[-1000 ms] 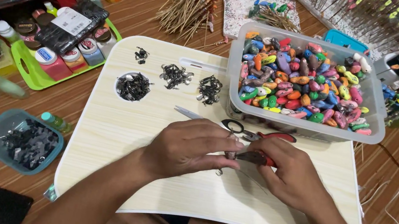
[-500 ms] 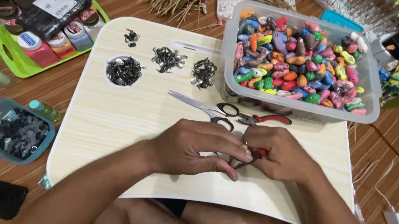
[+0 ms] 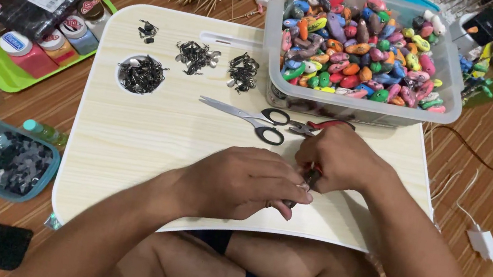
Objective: Assembling fishing lures by attaching hooks and rings to lure bodies using pliers and scissors
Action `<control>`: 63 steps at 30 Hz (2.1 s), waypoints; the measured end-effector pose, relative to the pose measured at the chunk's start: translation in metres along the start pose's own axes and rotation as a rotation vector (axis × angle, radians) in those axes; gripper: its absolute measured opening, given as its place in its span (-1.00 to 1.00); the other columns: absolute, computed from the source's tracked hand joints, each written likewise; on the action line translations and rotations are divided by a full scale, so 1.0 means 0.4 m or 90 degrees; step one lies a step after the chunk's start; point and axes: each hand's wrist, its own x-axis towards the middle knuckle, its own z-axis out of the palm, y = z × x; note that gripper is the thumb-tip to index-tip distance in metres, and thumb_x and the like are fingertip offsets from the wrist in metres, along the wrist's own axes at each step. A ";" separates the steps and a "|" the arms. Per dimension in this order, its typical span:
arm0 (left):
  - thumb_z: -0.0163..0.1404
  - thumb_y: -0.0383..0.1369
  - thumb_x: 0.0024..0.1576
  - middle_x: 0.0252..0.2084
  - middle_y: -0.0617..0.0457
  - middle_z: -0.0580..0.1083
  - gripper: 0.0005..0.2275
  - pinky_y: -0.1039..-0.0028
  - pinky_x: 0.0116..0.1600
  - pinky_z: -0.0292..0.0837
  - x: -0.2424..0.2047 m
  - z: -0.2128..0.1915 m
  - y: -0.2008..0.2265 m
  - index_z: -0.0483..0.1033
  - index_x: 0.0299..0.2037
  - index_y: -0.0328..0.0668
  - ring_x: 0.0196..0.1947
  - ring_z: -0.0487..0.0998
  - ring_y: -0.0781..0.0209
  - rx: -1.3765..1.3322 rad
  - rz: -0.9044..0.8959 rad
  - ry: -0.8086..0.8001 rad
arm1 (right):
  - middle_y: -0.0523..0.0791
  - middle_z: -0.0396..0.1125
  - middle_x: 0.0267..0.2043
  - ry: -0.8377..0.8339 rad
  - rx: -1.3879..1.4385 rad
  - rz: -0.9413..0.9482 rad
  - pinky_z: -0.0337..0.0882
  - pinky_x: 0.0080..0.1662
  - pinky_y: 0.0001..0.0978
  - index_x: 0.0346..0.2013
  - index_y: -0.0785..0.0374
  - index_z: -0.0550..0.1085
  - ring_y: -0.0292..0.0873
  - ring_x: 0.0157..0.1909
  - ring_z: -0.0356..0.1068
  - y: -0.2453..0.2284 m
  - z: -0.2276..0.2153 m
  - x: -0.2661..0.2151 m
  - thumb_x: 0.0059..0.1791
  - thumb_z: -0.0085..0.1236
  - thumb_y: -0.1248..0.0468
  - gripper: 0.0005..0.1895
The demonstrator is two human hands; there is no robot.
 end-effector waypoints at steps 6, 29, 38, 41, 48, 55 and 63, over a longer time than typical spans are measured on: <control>0.19 -0.38 0.17 -0.21 0.04 0.57 -0.80 0.27 -0.03 0.64 -0.002 0.001 -0.004 0.58 -0.03 -0.15 -0.17 0.66 0.03 0.015 -0.010 0.032 | -0.20 0.37 -0.65 0.021 -0.041 -0.001 0.41 -0.41 -0.05 -0.67 0.00 0.42 0.07 -0.47 0.45 -0.021 -0.042 0.001 -0.39 0.21 -0.02 -0.77; 0.31 -0.46 0.08 -0.20 0.04 0.61 -0.80 0.42 -0.09 0.56 0.025 -0.043 0.038 0.62 -0.13 -0.29 -0.23 0.63 0.19 0.260 0.015 0.077 | -0.17 0.42 -0.16 0.144 -0.293 0.177 0.44 -0.24 -0.18 -0.15 0.09 0.54 -0.04 -0.19 0.44 -0.181 -0.176 -0.166 -0.22 0.23 0.15 -0.65; 0.30 -0.47 0.06 -0.16 0.01 0.62 -0.77 0.40 -0.11 0.58 0.022 -0.032 0.033 0.60 -0.11 -0.30 -0.25 0.65 0.17 0.160 -0.009 0.092 | -0.21 0.45 -0.21 0.102 -0.238 0.187 0.44 -0.31 -0.21 -0.16 0.05 0.57 -0.08 -0.27 0.47 -0.184 -0.187 -0.161 -0.19 0.19 0.15 -0.69; 0.30 -0.44 0.06 -0.18 -0.02 0.63 -0.76 0.35 -0.13 0.62 0.003 0.011 0.009 0.62 -0.09 -0.24 -0.22 0.68 0.10 0.029 -0.030 0.143 | -0.16 0.47 -0.27 0.111 -0.055 0.119 0.50 -0.27 -0.14 -0.26 0.06 0.55 0.00 -0.24 0.50 -0.167 -0.169 -0.126 -0.19 0.17 0.20 -0.79; 0.27 -0.42 0.07 -0.15 -0.08 0.64 -0.77 0.25 -0.02 0.65 -0.010 0.031 0.005 0.64 -0.07 -0.17 -0.08 0.70 -0.04 -0.103 -0.083 0.175 | -0.09 0.33 -0.47 0.135 0.189 -0.111 0.49 -0.24 -0.13 -0.45 0.12 0.49 0.13 -0.36 0.43 -0.110 -0.109 -0.044 -0.05 0.06 0.15 -0.84; 0.25 -0.44 0.10 -0.14 -0.17 0.62 -0.77 0.16 -0.01 0.63 -0.001 0.023 0.013 0.62 -0.05 -0.24 -0.07 0.69 -0.13 -0.057 -0.049 0.136 | -0.18 0.29 -0.58 0.165 0.082 -0.130 0.45 -0.36 -0.20 -0.53 0.03 0.48 0.00 -0.45 0.42 0.003 -0.031 -0.010 -0.09 0.17 -0.12 -0.66; 0.15 -0.41 0.19 -0.15 -0.09 0.59 -0.84 0.20 -0.02 0.62 -0.021 0.035 0.011 0.59 -0.06 -0.25 -0.12 0.68 -0.07 0.032 -0.022 0.126 | -0.23 0.22 -0.65 0.053 -0.025 -0.131 0.38 -0.48 -0.13 -0.68 -0.06 0.32 -0.01 -0.54 0.39 0.011 -0.056 0.025 -0.24 0.17 -0.15 -0.65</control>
